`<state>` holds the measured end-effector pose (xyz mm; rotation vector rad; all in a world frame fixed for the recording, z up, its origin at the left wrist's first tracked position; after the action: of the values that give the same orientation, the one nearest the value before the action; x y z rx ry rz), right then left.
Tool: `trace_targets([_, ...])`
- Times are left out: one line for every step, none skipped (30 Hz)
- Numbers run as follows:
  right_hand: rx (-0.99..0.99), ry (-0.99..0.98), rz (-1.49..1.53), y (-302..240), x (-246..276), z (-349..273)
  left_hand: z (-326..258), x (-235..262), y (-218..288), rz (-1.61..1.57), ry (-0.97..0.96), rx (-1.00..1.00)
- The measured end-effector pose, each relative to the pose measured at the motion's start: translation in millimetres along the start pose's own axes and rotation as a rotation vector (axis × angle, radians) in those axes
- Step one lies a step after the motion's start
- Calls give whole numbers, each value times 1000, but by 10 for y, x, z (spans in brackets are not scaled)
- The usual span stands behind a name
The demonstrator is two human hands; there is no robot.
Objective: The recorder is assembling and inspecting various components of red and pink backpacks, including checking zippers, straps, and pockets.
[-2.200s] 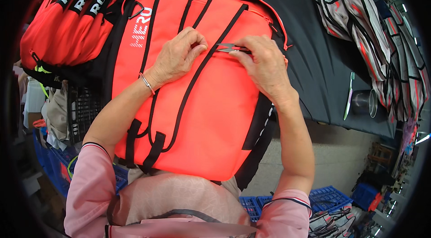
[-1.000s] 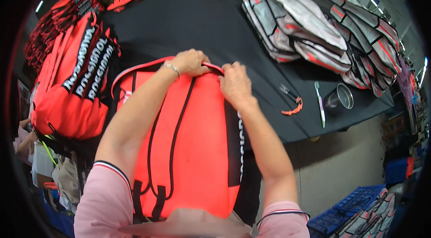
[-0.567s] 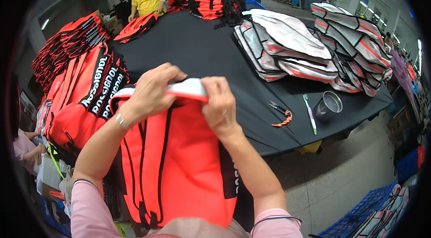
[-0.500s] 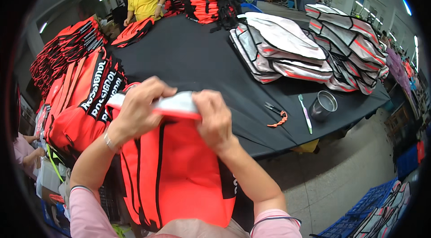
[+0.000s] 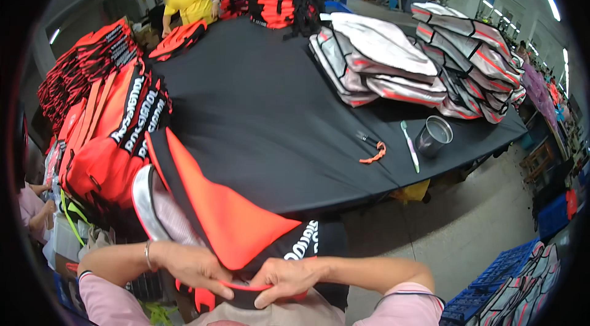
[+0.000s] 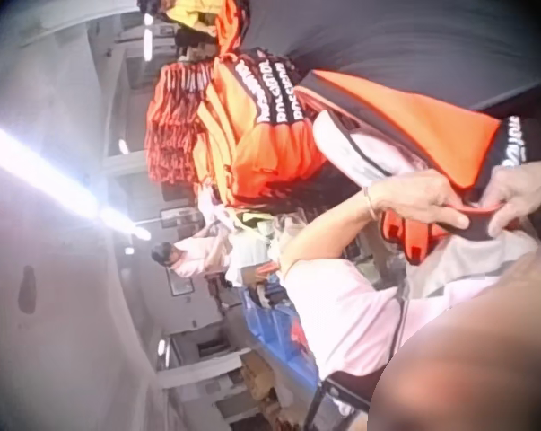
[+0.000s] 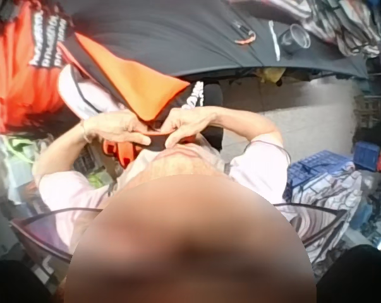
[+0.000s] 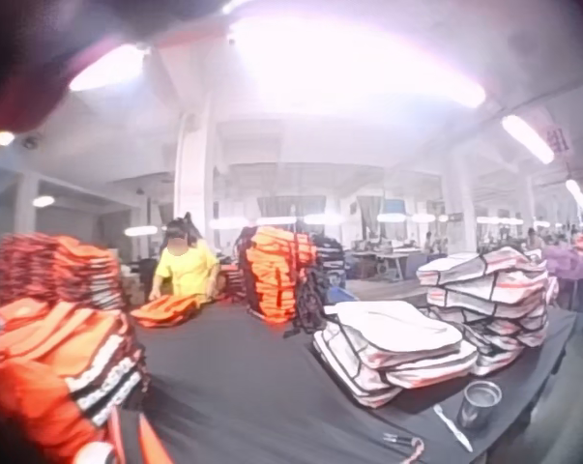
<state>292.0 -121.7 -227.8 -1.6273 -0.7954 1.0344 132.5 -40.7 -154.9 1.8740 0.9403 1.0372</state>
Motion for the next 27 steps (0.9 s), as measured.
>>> trace_targets([-45, -19, 50, -72, 60, 5, -5, 84, -45, -49, 45, -16])
trace_targets([-67, 58, -105, -216, 231, -30, -28, 192, -64, -103, 91, -26])
trace_targets([13, 197, -125, -431, 390, -86, -49, 409, -3, -105, 184, -22])
trace_targets([82, 339, -41, -542, 538, -141, -48, 593, 3, -194, 304, -46])
trace_targets([181, 499, -62, -606, 745, -162, -74, 801, 86, -164, 438, -85])
trace_targets([38, 814, 2, -916, 758, -181, -181, 965, -4, -381, 532, 20])
trace_targets([212, 916, -54, -1018, 870, -202, -114, 1081, 122, -363, 583, -10])
trace_targets([395, 1018, -119, -1083, 1006, -230, -26, 1181, 235, -332, 637, -38])
trace_targets([438, 1029, -40, -1061, 1110, -206, -1, 1196, 207, -338, 633, -21])
trace_targets([483, 1042, 35, -1030, 1189, -190, 18, 1216, 191, -320, 648, -22])
trace_targets([452, 1037, 32, -1000, 1243, -201, 32, 1239, 187, -298, 662, -28])
trace_targets([454, 1043, 49, -975, 1237, -197, 50, 1197, 144, -305, 650, -17])
trace_targets([428, 1040, 25, -980, 1216, -187, 56, 1147, 100, -387, 665, -17])
trace_targets([403, 1038, -2, -987, 1206, -177, 61, 1117, 61, -467, 679, -18])
trace_targets([409, 1054, -43, -998, 1181, -169, 62, 1071, 67, -506, 665, -48])
trace_targets([412, 1058, -34, -990, 1163, -160, 79, 1025, 65, -507, 658, -41])
trace_targets([416, 1065, -23, -976, 1148, -155, 94, 981, 58, -542, 674, -31])
trace_targets([422, 1076, -18, -973, 1160, -157, 111, 971, 57, -573, 689, -26])
trace_targets([439, 1088, -20, -952, 1178, -161, 131, 957, 69, -570, 682, -24])
trace_targets([442, 1094, -17, -935, 1188, -166, 152, 942, 78, -563, 687, -19])
trace_targets([437, 1100, -36, -941, 1199, -169, 160, 945, 99, -551, 694, -12])
trace_targets([431, 1105, -53, -944, 1209, -177, 166, 951, 113, -547, 690, -9])
trace_targets([436, 1109, -51, -945, 1220, -194, 167, 959, 115, -533, 687, 13])
trace_targets([389, 1097, -84, -947, 1230, -207, 174, 973, 114, -520, 683, 33])
trace_targets([340, 1085, -117, -945, 1243, -222, 186, 990, 112, -518, 678, 34])
trace_targets([341, 1090, -115, -948, 1261, -238, 209, 1001, 113, -516, 630, 28])
trace_targets([339, 1086, -129, -937, 1243, -218, 224, 984, 108, -521, 579, 26])
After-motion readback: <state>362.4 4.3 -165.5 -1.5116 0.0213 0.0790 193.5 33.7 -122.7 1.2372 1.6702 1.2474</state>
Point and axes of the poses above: each hand's wrist, its own z-axis towards the middle knuckle, its own x-axis out of the back of the hand, y = z × x, the point moved 3 cm from there along z, towards the middle knuckle, and after that the axes turned 7 degrees about -x, right-handed, at the moved point
